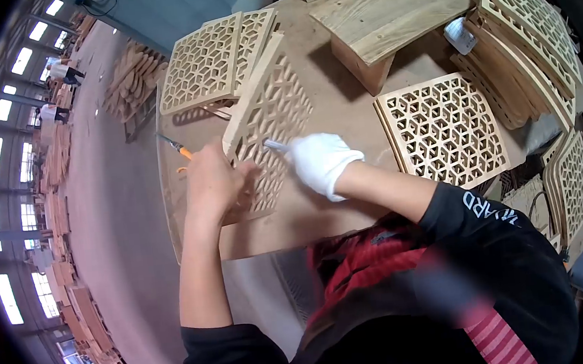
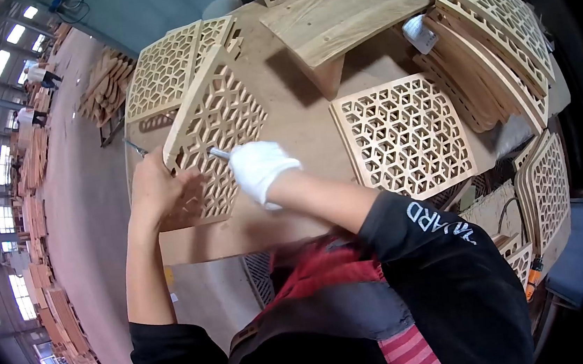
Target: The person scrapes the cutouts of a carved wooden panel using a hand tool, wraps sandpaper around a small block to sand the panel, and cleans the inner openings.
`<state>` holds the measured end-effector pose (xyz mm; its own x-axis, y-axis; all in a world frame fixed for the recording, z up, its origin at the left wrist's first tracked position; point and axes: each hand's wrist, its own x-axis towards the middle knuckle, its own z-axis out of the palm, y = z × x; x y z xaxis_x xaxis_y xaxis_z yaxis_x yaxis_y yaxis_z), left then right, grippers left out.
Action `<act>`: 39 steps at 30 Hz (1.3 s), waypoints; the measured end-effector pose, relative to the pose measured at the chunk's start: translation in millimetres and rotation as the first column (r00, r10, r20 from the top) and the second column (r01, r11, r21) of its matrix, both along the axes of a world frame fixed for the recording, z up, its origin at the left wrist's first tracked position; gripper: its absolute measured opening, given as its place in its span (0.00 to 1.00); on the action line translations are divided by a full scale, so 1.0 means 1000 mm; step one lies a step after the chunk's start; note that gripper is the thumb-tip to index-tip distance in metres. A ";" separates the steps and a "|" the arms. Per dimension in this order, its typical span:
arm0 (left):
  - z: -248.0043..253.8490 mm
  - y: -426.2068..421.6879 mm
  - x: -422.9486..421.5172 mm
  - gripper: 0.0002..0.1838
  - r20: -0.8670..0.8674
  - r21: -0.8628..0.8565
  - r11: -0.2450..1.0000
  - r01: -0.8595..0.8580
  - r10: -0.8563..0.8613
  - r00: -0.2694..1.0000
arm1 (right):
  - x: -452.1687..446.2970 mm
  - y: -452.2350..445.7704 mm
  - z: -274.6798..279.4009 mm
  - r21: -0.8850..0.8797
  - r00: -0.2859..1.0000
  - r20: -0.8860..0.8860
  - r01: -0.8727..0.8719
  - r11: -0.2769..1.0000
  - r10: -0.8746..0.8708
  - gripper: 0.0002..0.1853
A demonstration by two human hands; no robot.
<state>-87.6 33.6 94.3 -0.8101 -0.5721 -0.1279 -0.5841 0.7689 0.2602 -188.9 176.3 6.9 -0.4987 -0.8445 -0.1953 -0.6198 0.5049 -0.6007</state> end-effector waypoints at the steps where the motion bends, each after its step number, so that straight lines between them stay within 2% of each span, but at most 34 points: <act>1: -0.004 -0.001 0.001 0.21 -0.023 0.000 1.000 0.003 -0.003 1.000 | 0.004 -0.011 0.000 -0.011 0.998 -0.060 -0.005 1.000 0.005 0.11; 2: -0.001 0.000 0.000 0.21 -0.016 0.083 0.995 -0.054 0.055 0.998 | 0.007 -0.009 -0.002 -0.044 0.988 -0.146 -0.062 0.997 0.055 0.14; 4: 0.013 0.000 -0.004 0.21 0.011 0.241 0.959 -0.151 0.153 0.988 | 0.003 -0.023 0.006 0.046 0.972 -0.190 -0.130 0.990 0.136 0.14; 5: 0.003 -0.009 -0.004 0.20 -0.104 0.115 0.992 -0.054 0.066 0.992 | 0.004 -0.024 0.002 -0.036 0.965 -0.233 -0.130 0.991 0.118 0.14; 9: -0.011 -0.025 0.002 0.20 -0.102 0.099 0.994 -0.036 0.046 0.994 | 0.008 -0.024 -0.010 -0.085 0.985 -0.173 -0.007 0.996 -0.008 0.15; 12: -0.011 -0.024 0.001 0.20 -0.100 0.106 0.994 -0.031 0.041 0.994 | 0.005 -0.022 0.001 -0.070 0.979 -0.198 -0.063 0.996 0.048 0.12; 13: -0.006 -0.019 0.002 0.21 -0.114 0.056 0.998 -0.006 0.012 0.993 | 0.005 -0.027 0.010 0.006 0.973 -0.215 -0.085 0.996 0.084 0.09; 16: -0.005 -0.037 0.000 0.19 -0.036 0.244 0.961 -0.128 0.141 0.989 | -0.001 -0.040 0.012 -0.015 0.943 -0.295 -0.164 0.986 0.153 0.08; 17: -0.016 -0.048 0.003 0.17 -0.102 0.194 0.980 -0.034 0.055 0.993 | -0.003 -0.036 0.014 -0.046 0.937 -0.309 -0.185 0.982 0.162 0.09; 18: -0.018 -0.049 0.001 0.16 -0.111 0.192 0.981 -0.031 0.053 0.992 | -0.004 -0.034 0.013 -0.054 0.955 -0.266 -0.148 0.987 0.129 0.09; 21: -0.014 -0.050 0.001 0.15 -0.103 0.201 0.978 -0.061 0.083 0.991 | -0.001 -0.035 -0.001 -0.078 0.992 -0.128 0.002 0.997 -0.012 0.15; 23: 0.002 -0.034 -0.003 0.14 -0.052 0.236 0.965 -0.114 0.130 0.990 | -0.003 -0.038 0.008 -0.064 0.990 -0.134 -0.063 0.996 0.054 0.15; 26: -0.009 -0.038 0.000 0.19 -0.082 0.149 0.985 -0.086 0.099 0.992 | -0.008 -0.055 0.009 -0.063 0.967 -0.238 -0.111 0.992 0.093 0.11; 27: -0.003 -0.027 -0.001 0.19 -0.098 0.040 0.996 -0.075 0.079 0.992 | -0.008 -0.062 0.006 -0.049 0.954 -0.270 -0.148 0.988 0.129 0.11; 28: -0.003 -0.030 -0.001 0.19 -0.105 0.049 0.996 -0.073 0.078 0.991 | -0.007 -0.068 0.001 -0.033 0.939 -0.298 -0.188 0.982 0.170 0.10; 32: -0.010 -0.042 -0.001 0.19 -0.090 0.101 0.991 -0.094 0.103 0.991 | 0.005 -0.058 -0.009 -0.139 0.969 -0.243 -0.069 0.988 0.034 0.10; 33: -0.011 -0.044 -0.001 0.19 -0.089 0.123 0.987 -0.106 0.117 0.989 | 0.003 -0.055 -0.007 -0.085 0.979 -0.205 -0.028 0.996 0.010 0.10; 36: -0.004 -0.038 0.000 0.17 -0.105 0.212 0.972 -0.100 0.124 0.987 | 0.000 -0.053 0.004 -0.028 0.979 -0.189 -0.079 0.996 0.073 0.11; 37: 0.001 -0.035 -0.001 0.17 -0.096 0.262 0.958 -0.118 0.147 0.984 | -0.001 -0.062 0.005 -0.038 0.962 -0.251 -0.124 0.992 0.111 0.12; 38: 0.003 -0.033 -0.003 0.16 -0.090 0.309 0.942 -0.129 0.164 0.982 | -0.003 -0.071 0.011 0.067 0.940 -0.268 -0.199 0.978 0.209 0.13; 39: 0.001 -0.034 -0.005 0.16 -0.096 0.273 0.955 -0.119 0.150 0.984 | -0.001 -0.079 0.007 0.066 0.944 -0.276 -0.168 0.983 0.180 0.12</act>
<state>-92.6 -0.9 95.6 -0.7460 -0.6350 -0.2006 -0.6317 0.5795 0.5149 -190.4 97.8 14.2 -0.3839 -0.9174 -0.1053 -0.8405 0.3943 -0.3716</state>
